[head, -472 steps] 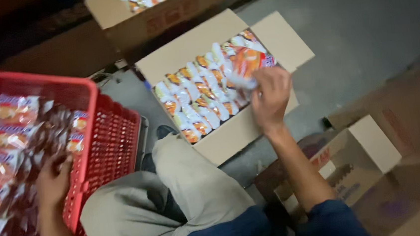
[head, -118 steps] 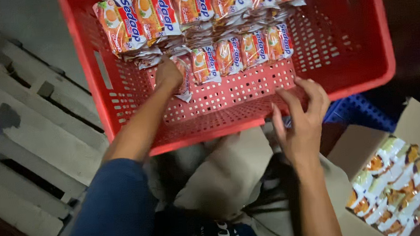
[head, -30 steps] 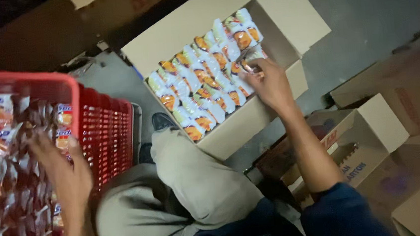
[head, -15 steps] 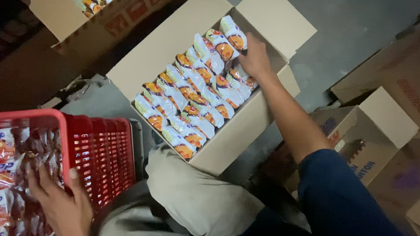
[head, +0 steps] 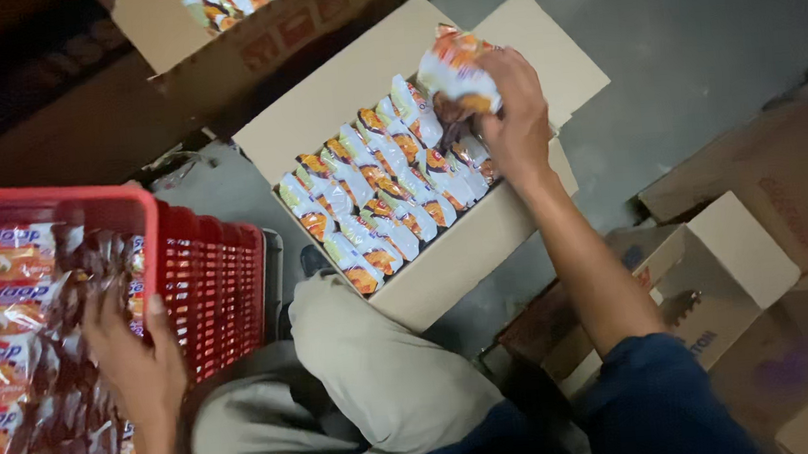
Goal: The person transfers packets of instant noodles from a cardboard box into a red plastic basket. They repeatedly pick up packets from the box and place them into the basket, arranging them in rows.
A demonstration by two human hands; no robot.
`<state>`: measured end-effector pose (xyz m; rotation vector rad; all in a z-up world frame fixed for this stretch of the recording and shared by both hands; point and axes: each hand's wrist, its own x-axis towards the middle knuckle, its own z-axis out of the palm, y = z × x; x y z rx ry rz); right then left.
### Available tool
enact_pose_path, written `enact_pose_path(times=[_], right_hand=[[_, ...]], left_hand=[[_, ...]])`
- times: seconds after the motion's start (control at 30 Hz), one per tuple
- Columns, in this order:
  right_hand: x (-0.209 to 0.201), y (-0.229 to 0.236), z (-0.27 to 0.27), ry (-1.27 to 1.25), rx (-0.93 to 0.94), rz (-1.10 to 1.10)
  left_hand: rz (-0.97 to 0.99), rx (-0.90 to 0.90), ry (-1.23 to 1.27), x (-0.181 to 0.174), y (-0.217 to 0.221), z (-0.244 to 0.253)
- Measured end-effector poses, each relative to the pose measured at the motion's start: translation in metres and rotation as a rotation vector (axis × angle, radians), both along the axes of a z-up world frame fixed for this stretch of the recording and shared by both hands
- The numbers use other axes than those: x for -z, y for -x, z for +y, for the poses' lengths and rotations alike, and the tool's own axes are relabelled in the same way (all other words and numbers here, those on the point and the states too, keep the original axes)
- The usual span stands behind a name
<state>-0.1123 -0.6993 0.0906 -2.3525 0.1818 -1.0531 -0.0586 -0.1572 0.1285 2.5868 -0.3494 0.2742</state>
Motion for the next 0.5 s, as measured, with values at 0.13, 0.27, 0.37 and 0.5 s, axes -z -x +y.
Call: enact_pose_path(times=[0.13, 0.27, 0.37, 0.5], right_hand=[[-0.016, 0.002, 0.033, 0.444, -0.128, -0.073], [-0.043, 0.0, 0.11, 0.559, -0.18, -0.253], [-0.03, -0.008, 0.155, 0.556, -0.311, -0.293], [-0.053, -0.015, 0.244, 0.524, -0.475, -0.356]], left_hand=[[-0.117, 0.172, 0.119, 0.02, -0.005, 0.017], [-0.231, 0.293, 0.262, 0.023, 0.0, 0.032], [-0.14, 0.273, 0.382, -0.002, 0.03, 0.022], [0.152, 0.206, 0.588, -0.002, 0.048, 0.032]])
